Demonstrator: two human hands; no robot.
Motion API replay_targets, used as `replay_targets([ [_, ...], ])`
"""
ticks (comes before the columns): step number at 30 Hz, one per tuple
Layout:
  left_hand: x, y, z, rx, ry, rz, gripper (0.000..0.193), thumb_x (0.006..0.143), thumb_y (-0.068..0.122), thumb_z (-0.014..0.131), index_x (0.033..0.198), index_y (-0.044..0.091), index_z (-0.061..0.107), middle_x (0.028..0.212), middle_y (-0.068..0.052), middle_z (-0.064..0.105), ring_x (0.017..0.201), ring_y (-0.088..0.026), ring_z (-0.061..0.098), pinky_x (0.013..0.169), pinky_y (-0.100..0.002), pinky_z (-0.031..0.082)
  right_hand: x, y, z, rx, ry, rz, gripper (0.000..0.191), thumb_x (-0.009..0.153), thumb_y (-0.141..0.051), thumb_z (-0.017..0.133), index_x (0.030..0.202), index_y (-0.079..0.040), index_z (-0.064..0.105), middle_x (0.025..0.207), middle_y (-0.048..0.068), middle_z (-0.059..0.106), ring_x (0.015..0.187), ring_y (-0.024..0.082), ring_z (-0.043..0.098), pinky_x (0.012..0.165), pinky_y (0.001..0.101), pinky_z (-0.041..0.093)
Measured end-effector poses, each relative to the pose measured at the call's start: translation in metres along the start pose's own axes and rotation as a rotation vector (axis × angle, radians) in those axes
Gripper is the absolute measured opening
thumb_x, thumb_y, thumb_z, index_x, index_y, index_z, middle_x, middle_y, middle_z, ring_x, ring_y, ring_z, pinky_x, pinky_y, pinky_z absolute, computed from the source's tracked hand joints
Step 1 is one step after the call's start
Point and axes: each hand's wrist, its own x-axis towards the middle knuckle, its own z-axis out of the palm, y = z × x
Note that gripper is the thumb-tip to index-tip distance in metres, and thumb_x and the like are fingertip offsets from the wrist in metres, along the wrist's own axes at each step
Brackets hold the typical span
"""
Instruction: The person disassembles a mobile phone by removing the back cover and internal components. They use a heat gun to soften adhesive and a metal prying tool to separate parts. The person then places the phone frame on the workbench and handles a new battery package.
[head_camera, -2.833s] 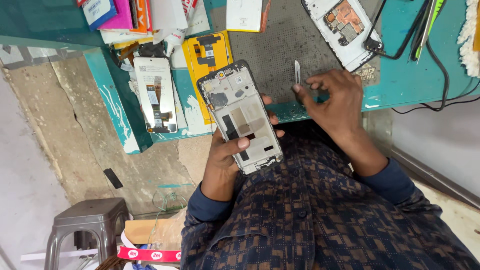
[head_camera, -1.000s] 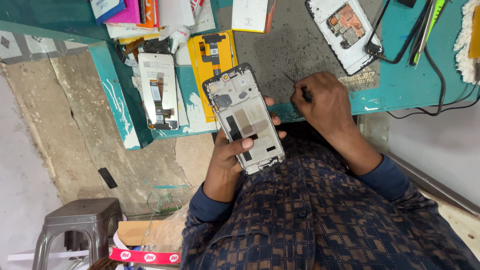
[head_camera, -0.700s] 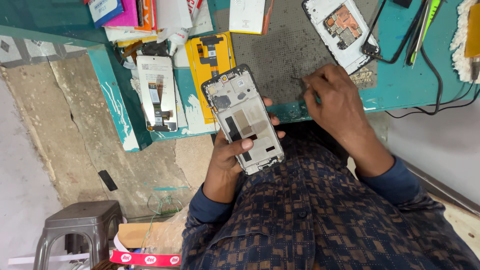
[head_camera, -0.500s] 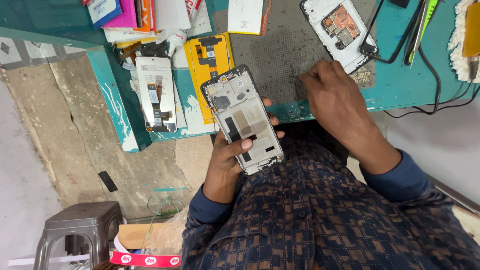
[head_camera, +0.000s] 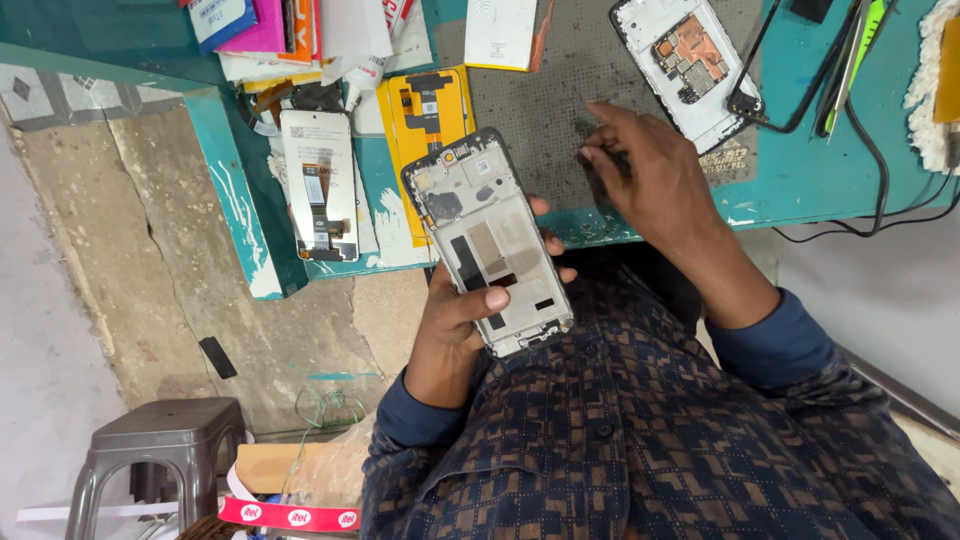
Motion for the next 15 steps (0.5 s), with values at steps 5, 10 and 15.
replay_targets([
  [5,0.007,0.006,0.016,0.053,-0.099,-0.009,0.089,0.083,-0.006,0.077,0.161,0.003,0.035,0.151,-0.023,0.049,0.131,-0.038,0.059,0.109,-0.066,0.054,-0.013,0.025,0.016,0.116,0.1,0.045,0.034,0.097,-0.003,0.08,0.129,0.003,0.068,0.108,0.019,0.074,0.096,0.026,0.076,0.078,0.0338,0.061],
  [10,0.02,0.008,0.028,0.054,-0.313,0.02,0.097,0.084,-0.01,0.086,0.162,0.011,0.032,0.159,-0.016,0.043,0.137,-0.032,0.056,0.115,-0.062,0.051,-0.019,0.04,0.017,0.449,0.182,0.235,0.018,0.102,0.003,0.08,0.118,0.008,0.073,0.107,0.015,0.075,0.095,0.019,0.074,0.084,0.0298,0.06],
  [15,0.024,0.004,0.035,0.071,-0.341,0.004,0.116,0.07,0.0,0.099,0.163,0.011,0.032,0.159,-0.012,0.037,0.137,-0.029,0.051,0.117,-0.058,0.048,-0.021,0.024,-0.03,0.865,0.447,0.315,0.009,0.104,0.006,0.075,0.106,0.003,0.067,0.104,0.012,0.072,0.087,0.018,0.071,0.086,0.0324,0.065],
])
